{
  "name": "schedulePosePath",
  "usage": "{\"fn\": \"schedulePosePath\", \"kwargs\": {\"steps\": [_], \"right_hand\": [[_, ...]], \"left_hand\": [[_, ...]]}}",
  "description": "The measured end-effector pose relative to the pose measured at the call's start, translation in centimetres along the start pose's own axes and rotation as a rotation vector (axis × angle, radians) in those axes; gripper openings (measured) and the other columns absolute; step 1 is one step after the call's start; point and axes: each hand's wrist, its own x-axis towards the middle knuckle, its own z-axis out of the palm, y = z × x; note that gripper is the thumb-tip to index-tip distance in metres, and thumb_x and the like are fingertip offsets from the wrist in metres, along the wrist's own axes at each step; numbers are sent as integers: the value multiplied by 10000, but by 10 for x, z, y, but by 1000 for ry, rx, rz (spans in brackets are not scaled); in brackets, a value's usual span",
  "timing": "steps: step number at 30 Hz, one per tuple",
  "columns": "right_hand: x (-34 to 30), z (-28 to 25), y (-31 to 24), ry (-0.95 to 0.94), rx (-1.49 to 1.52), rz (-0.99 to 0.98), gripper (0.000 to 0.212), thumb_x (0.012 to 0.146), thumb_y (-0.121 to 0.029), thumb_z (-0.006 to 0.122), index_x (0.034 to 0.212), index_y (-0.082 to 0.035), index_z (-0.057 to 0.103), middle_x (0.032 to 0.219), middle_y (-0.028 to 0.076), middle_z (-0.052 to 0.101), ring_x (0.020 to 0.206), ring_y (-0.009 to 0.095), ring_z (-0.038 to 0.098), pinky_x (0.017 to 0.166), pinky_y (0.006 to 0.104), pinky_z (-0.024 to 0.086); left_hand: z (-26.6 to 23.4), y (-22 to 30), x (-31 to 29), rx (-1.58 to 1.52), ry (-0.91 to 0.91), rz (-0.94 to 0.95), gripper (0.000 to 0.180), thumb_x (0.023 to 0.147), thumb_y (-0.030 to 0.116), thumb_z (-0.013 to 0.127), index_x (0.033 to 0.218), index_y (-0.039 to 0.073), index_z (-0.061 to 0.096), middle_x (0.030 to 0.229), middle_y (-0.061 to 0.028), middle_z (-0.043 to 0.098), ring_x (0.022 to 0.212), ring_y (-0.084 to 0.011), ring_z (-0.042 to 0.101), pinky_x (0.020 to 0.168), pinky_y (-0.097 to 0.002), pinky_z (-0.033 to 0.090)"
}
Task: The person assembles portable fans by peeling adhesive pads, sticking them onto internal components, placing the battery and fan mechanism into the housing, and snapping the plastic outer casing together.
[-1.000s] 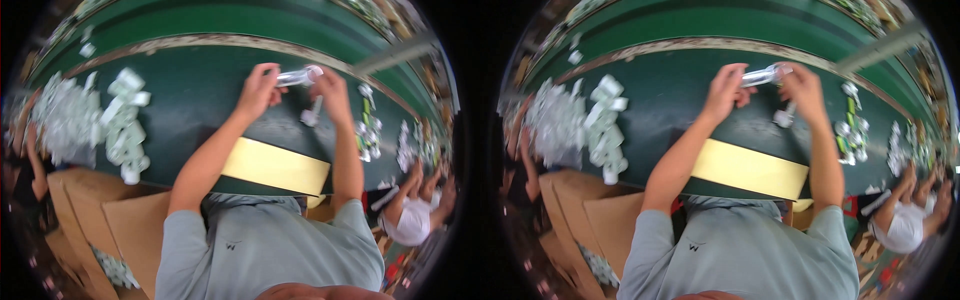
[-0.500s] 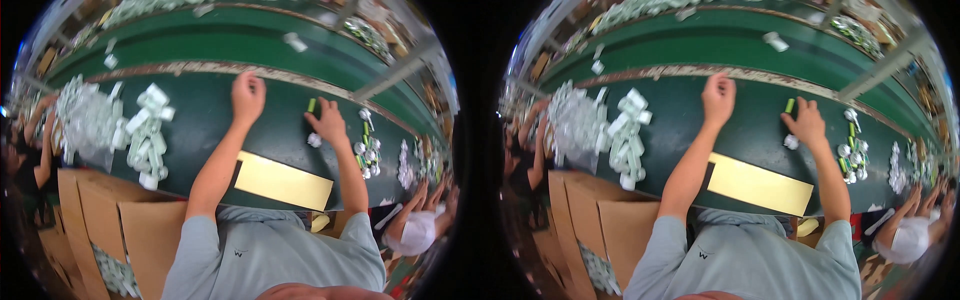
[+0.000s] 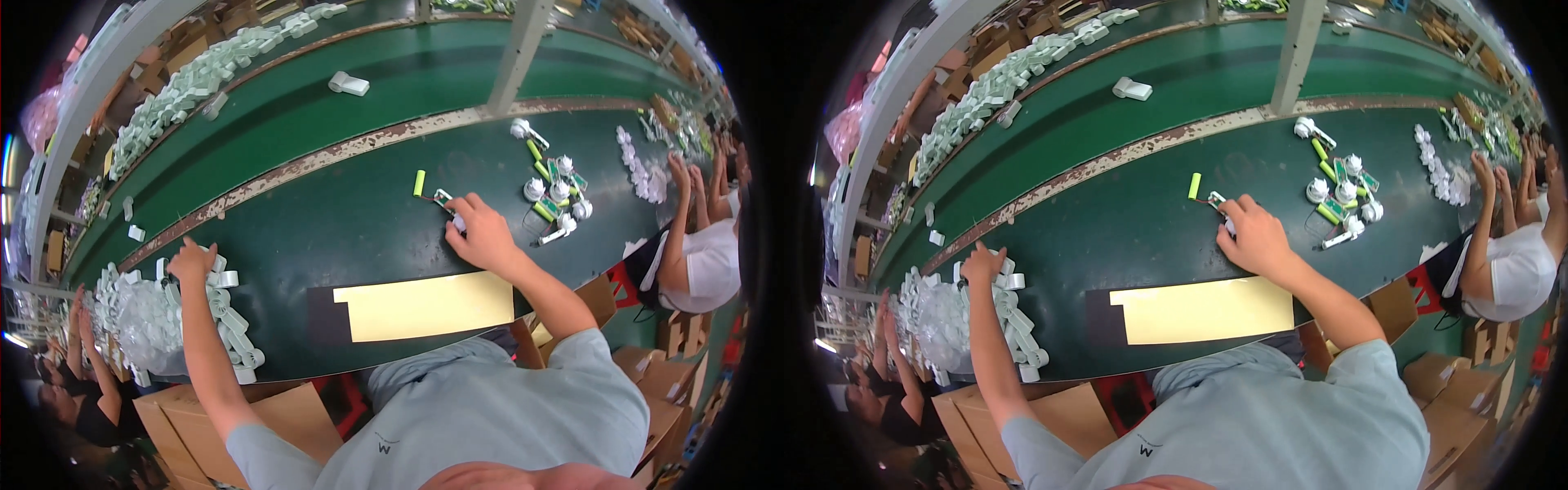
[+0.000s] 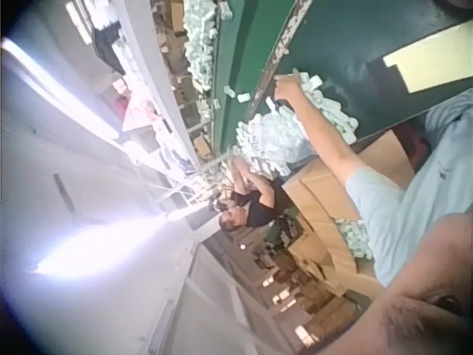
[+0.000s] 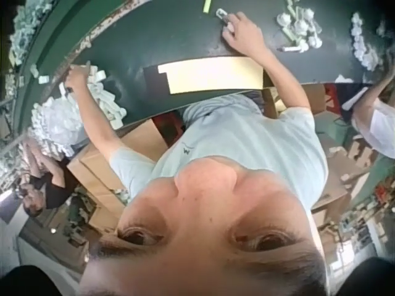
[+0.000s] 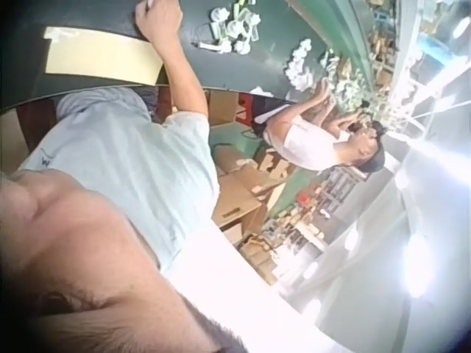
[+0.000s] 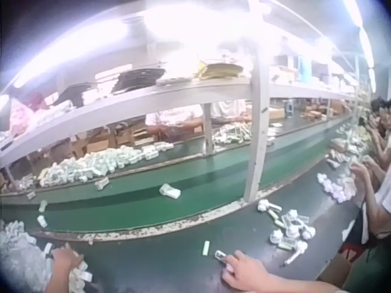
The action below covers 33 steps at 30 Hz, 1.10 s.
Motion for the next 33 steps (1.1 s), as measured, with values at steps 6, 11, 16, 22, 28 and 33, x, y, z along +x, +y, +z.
{"fn": "schedulePosePath", "kwargs": {"steps": [6,11,16,22,28,33], "right_hand": [[12,-32,1,103,689,-25,414,868,-33,653,1269,-61,556,1092,110,571,901,197,593,758,302,502],[20,-33,0,29,952,6,472,856,63,609,1304,-41,505,1157,63,568,977,129,578,823,270,524],[13,-45,-7,42,1161,-6,460,845,98,609,1267,-57,509,1226,93,575,1028,154,625,858,296,555],[21,-50,-45,135,1229,-214,450,897,52,660,1313,-6,498,1282,118,540,1072,179,631,951,326,527],[24,-12,-52,369,613,-451,441,780,50,741,1206,-26,657,1244,166,559,1089,262,620,879,343,537],[-3,4,-53,305,363,-518,432,745,65,761,1160,-36,703,1232,163,569,1041,253,647,807,332,574]], "left_hand": [[-2,8,-8,-204,17,213,617,841,516,671,1305,124,562,1193,-222,688,1119,-418,657,959,-530,505],[-21,62,-20,-749,61,521,601,853,400,708,1366,131,546,990,-208,720,971,-368,702,858,-446,543],[-71,164,-95,-1993,-595,753,396,1016,216,576,1363,74,448,1172,-127,604,815,-244,697,733,-418,630],[-54,271,-175,-2286,-1047,567,342,1064,372,420,1346,182,383,1084,-114,625,716,-265,674,502,-362,514],[-61,294,-199,-2532,-1138,584,655,1026,688,162,1146,143,504,885,-64,643,694,-176,647,504,-326,486],[-53,291,-195,-2492,-1052,341,634,993,742,217,1260,184,357,962,-63,606,750,-155,651,544,-313,535]]}}
